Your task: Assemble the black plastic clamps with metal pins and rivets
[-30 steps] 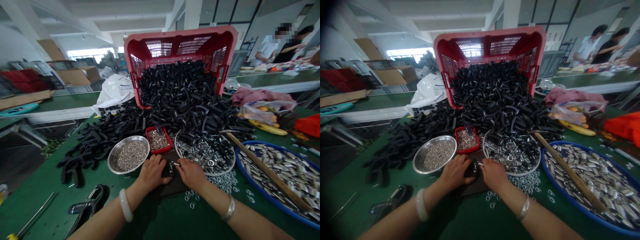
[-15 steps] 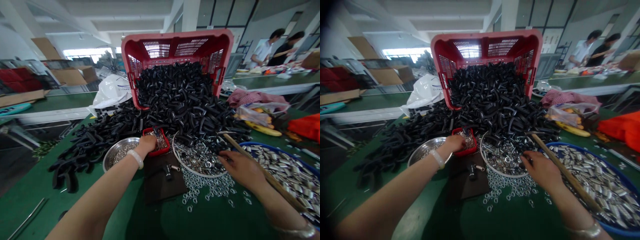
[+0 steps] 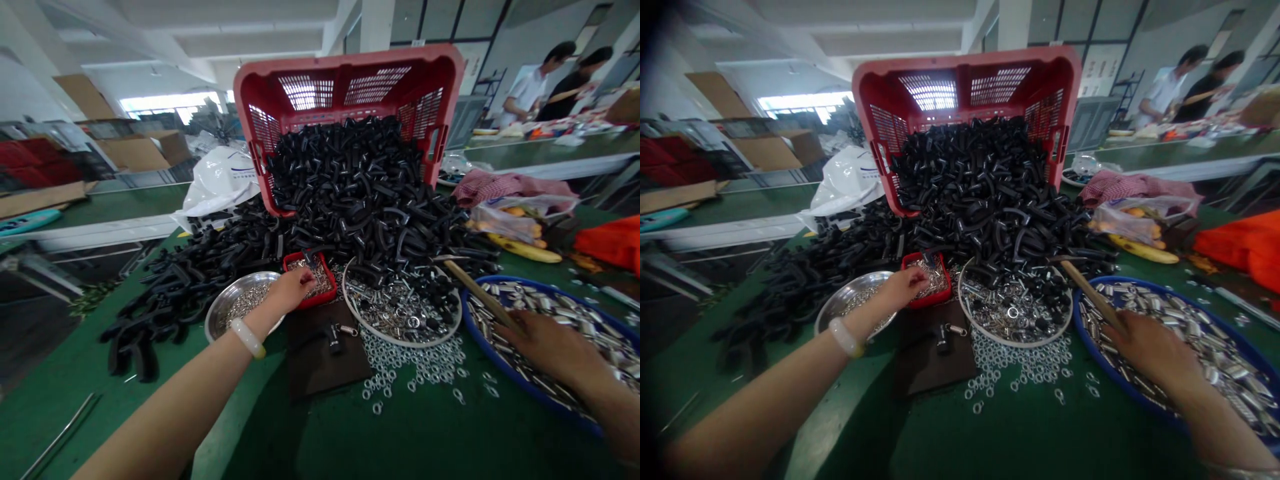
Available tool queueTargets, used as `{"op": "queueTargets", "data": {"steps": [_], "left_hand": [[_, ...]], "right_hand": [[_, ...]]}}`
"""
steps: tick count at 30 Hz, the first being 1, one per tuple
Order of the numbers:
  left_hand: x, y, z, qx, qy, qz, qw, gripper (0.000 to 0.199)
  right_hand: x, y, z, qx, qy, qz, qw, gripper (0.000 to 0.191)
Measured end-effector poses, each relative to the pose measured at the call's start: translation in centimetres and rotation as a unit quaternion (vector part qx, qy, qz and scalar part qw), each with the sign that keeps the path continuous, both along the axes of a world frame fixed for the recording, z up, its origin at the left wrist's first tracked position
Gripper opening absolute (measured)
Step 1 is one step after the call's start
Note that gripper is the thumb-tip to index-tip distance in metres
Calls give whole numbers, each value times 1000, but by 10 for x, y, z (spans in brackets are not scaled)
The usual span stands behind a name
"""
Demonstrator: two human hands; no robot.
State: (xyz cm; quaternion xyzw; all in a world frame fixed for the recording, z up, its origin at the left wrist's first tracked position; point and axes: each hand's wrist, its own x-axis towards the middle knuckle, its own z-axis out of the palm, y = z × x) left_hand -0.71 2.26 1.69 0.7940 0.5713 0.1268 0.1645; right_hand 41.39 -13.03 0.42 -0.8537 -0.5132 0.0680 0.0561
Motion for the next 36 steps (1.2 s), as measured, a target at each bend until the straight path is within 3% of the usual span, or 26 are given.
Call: {"op": "queueTargets", "data": {"steps": [3, 7, 12, 17, 20, 22, 25, 27, 31, 36], "left_hand": [[2, -28, -2, -51, -30, -88, 994, 25], [8, -52, -10, -29, 26, -64, 997, 25], [18, -56, -11, -19, 66, -47, 997, 25], [24, -63, -10, 56, 92, -62, 992, 22], [25, -68, -14, 84, 97, -83, 988, 21], [24, -70, -18, 99, 99, -96, 985, 23], [20, -74, -22, 122, 91, -124, 981, 30], [13, -79, -24, 132, 69, -144, 978, 36], [-4, -90, -31, 123, 18, -146, 982, 67], [-7, -93, -44, 118, -16, -102, 988, 61]], "right_hand": [[6, 3, -6, 41, 40, -15, 998, 41], [10, 5, -10, 82, 98, -46, 991, 46], [-2, -1, -2, 76, 98, -86, 989, 47], [-22, -13, 17, 126, 46, -111, 985, 45], [-46, -22, 24, 189, 116, -112, 969, 49], [-67, -30, 24, 218, 221, -106, 945, 56], [-97, -44, 20, 175, 409, 26, 895, 63], [-112, -54, 15, 146, 424, 131, 884, 60], [-132, -65, 4, 198, 205, 274, 919, 51], [-151, -63, -3, 170, 70, 389, 903, 53]]}}
